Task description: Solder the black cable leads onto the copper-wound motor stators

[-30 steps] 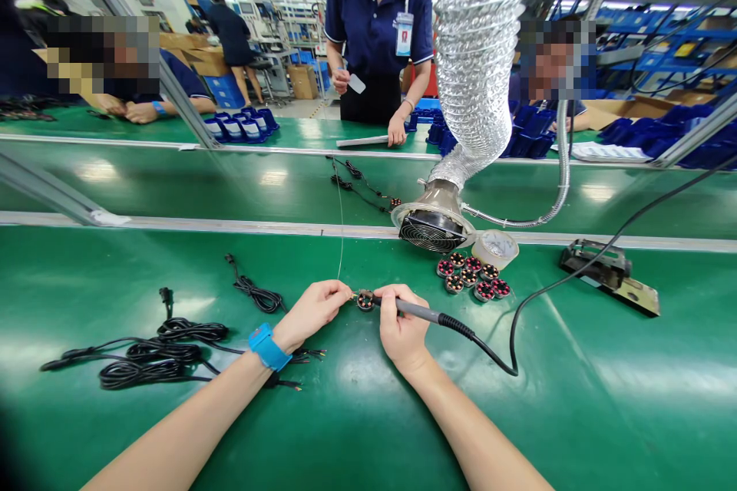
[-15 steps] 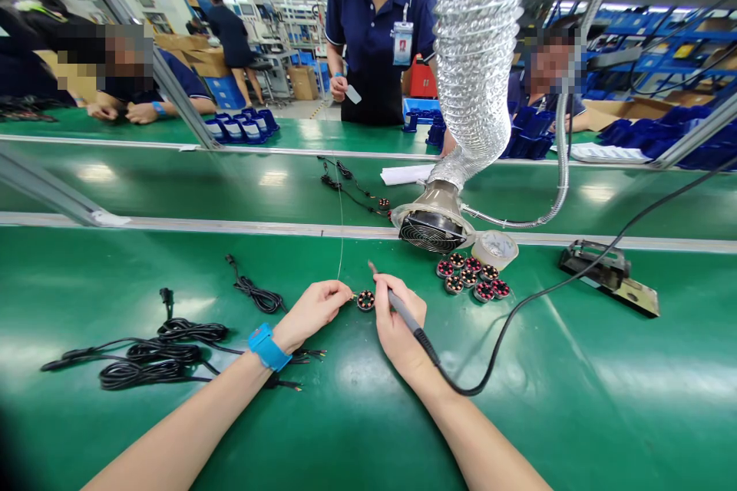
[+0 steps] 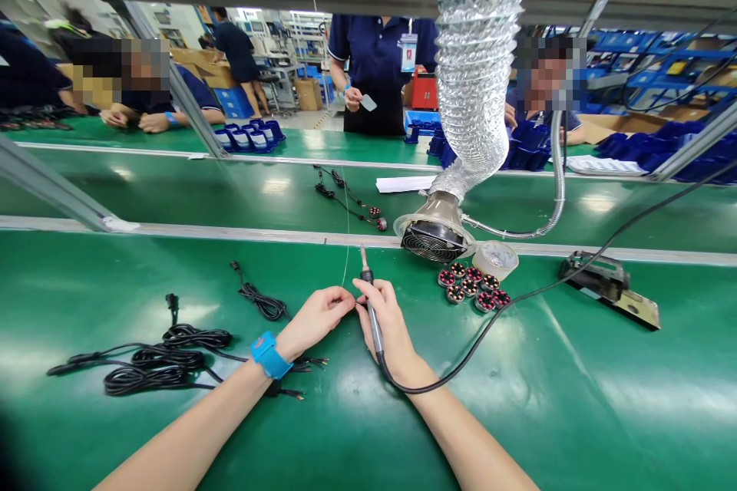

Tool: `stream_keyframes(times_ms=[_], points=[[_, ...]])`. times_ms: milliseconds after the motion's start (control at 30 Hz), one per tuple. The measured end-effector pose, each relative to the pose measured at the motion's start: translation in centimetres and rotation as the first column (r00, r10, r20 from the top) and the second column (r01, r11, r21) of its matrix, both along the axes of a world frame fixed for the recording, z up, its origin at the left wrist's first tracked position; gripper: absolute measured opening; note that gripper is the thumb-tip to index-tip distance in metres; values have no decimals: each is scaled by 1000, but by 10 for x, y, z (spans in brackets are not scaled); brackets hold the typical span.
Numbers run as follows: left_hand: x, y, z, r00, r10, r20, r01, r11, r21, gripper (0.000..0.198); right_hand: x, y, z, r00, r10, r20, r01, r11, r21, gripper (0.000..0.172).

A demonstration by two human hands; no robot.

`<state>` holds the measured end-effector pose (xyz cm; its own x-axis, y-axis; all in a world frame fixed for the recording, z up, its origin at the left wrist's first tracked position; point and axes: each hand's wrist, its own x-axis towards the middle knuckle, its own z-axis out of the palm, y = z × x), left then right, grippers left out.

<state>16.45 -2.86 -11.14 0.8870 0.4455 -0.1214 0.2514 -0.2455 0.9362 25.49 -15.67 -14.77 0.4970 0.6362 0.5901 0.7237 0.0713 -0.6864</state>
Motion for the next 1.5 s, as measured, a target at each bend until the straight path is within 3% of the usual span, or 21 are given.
stream_keyframes(times_ms=[367, 667, 1000, 1500], points=[[-4, 6, 0, 992, -129, 6, 124, 961, 249, 32, -1, 1, 2, 995, -29, 91, 28, 1000, 5, 38], [-3, 4, -4, 993, -117, 6, 117, 992, 37, 37, -3, -3, 0, 992, -56, 115, 57, 998, -11, 40], [-2, 7, -10, 994, -99, -41, 89, 977, -192, 44, -9, -4, -4, 997, -62, 53, 63, 998, -30, 38], [-1, 6, 0, 992, -89, -85, 62, 958, -280, 46, -8, -5, -1, 992, -62, 107, 64, 998, -12, 38]])
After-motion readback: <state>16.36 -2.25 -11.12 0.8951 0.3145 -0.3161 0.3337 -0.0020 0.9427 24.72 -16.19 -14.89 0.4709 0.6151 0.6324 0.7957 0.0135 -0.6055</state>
